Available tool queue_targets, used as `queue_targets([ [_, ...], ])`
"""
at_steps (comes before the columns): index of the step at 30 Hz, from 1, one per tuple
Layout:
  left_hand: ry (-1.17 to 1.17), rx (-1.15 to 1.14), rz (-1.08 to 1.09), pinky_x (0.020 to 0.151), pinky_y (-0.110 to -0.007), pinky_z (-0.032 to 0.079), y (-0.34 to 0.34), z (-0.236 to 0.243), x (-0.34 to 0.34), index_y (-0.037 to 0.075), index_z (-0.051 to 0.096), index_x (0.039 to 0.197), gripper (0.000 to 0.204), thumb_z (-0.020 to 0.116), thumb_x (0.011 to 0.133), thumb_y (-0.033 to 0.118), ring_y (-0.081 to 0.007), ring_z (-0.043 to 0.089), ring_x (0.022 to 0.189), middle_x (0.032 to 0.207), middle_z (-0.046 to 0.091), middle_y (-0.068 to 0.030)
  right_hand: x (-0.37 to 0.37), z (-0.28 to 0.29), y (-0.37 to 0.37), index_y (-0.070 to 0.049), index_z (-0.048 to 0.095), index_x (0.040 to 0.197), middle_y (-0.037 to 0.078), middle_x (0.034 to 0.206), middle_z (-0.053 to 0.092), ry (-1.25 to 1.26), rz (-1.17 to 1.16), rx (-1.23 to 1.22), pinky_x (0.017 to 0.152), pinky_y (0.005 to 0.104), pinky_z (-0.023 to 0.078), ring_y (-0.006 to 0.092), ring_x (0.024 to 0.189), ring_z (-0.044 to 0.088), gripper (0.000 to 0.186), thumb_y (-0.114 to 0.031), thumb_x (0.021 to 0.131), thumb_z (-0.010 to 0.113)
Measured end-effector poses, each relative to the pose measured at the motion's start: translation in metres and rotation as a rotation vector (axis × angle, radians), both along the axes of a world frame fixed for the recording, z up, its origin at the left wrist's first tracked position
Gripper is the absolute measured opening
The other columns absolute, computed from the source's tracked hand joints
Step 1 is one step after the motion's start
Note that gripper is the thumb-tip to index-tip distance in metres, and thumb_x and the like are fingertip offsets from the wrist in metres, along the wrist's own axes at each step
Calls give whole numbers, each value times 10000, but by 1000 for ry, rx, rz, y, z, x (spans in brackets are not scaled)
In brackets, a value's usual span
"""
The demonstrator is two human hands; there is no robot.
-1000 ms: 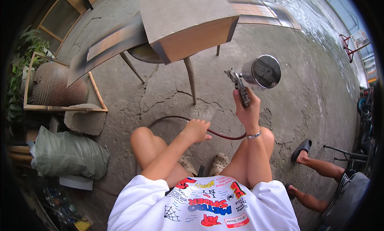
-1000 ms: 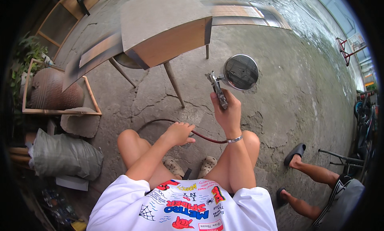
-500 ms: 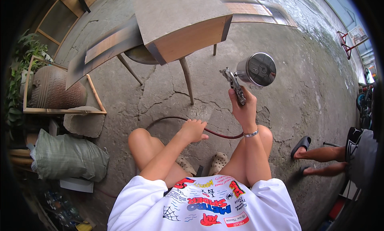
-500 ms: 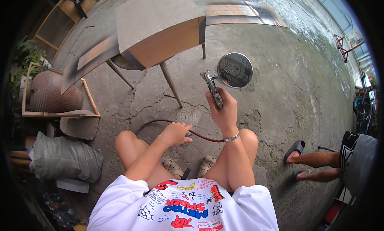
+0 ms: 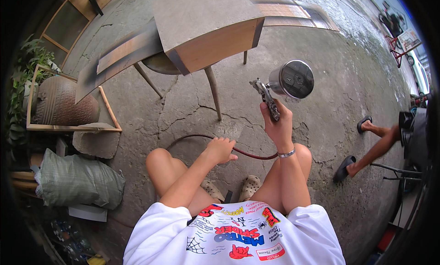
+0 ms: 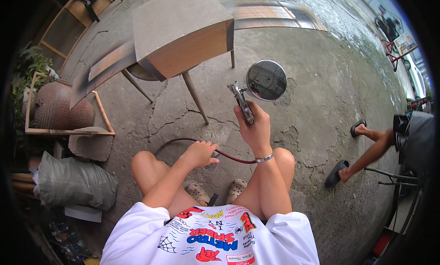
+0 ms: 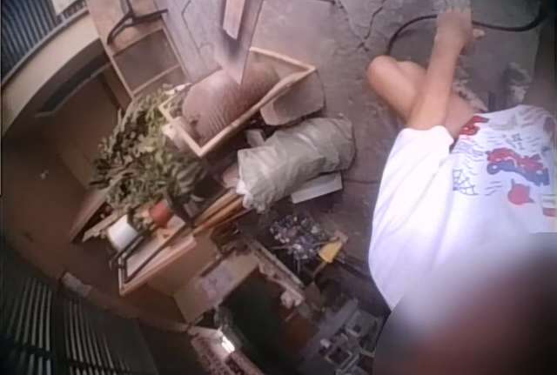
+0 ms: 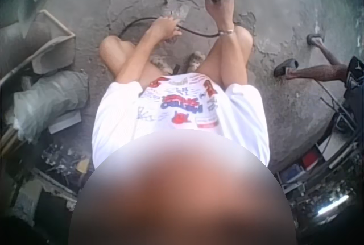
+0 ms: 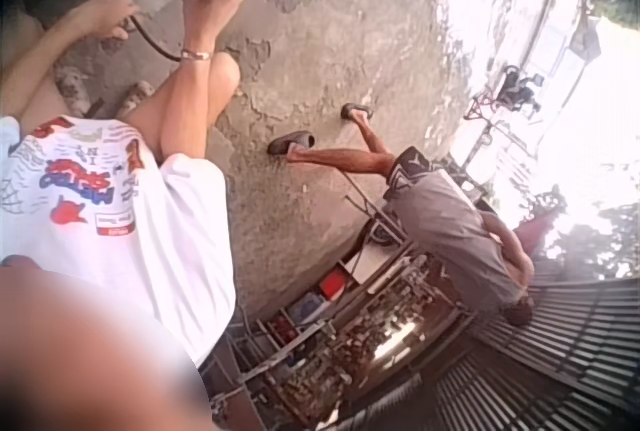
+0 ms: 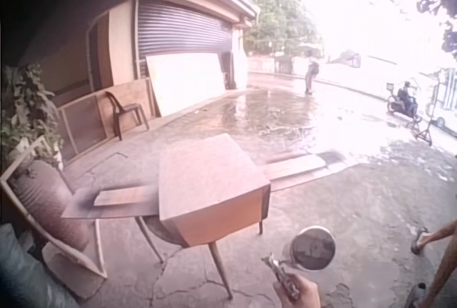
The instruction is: The person aligns a wooden plank on a table with another person, then moves to an outdoor area and uses a spray gun to apply paint to a wooden box placed on a stool. The person rotates the box to coat multiple sides.
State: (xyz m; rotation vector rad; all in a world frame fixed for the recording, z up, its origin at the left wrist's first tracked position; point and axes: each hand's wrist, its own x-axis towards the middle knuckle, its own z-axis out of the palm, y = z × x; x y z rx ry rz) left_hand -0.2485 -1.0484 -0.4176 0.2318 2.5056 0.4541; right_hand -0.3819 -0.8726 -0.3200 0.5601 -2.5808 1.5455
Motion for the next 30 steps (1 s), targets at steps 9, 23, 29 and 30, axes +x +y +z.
queue_targets([
  [9,9,-6,-8,1044,-471,477,-1,4,-1,57,587,1356,657,705,922,537,-345,625,1231,1267,672,-175,0,-2,3,21,711,1036,140,694,602,-84,-24,-34,576,346,448,228,572,544,286,-246,950,768],
  [23,8,-24,3,1027,-474,491,-5,6,4,53,565,1393,688,703,921,534,-351,636,1210,1268,671,-176,1,3,-1,20,714,1047,134,687,594,-40,-8,-8,566,334,437,200,568,534,288,-247,952,767],
  [29,-9,-4,38,1064,-476,473,-6,5,6,50,595,1332,633,716,925,520,-356,623,1242,1278,669,-186,1,3,-2,18,713,1052,136,690,600,-12,7,-2,566,336,441,205,565,539,291,-249,951,768],
  [30,-12,-3,39,1064,-475,473,-6,4,6,48,595,1331,633,716,926,519,-357,623,1242,1278,668,-186,1,3,-2,18,713,1053,136,691,602,-11,8,2,566,337,442,206,565,541,292,-250,951,768],
])
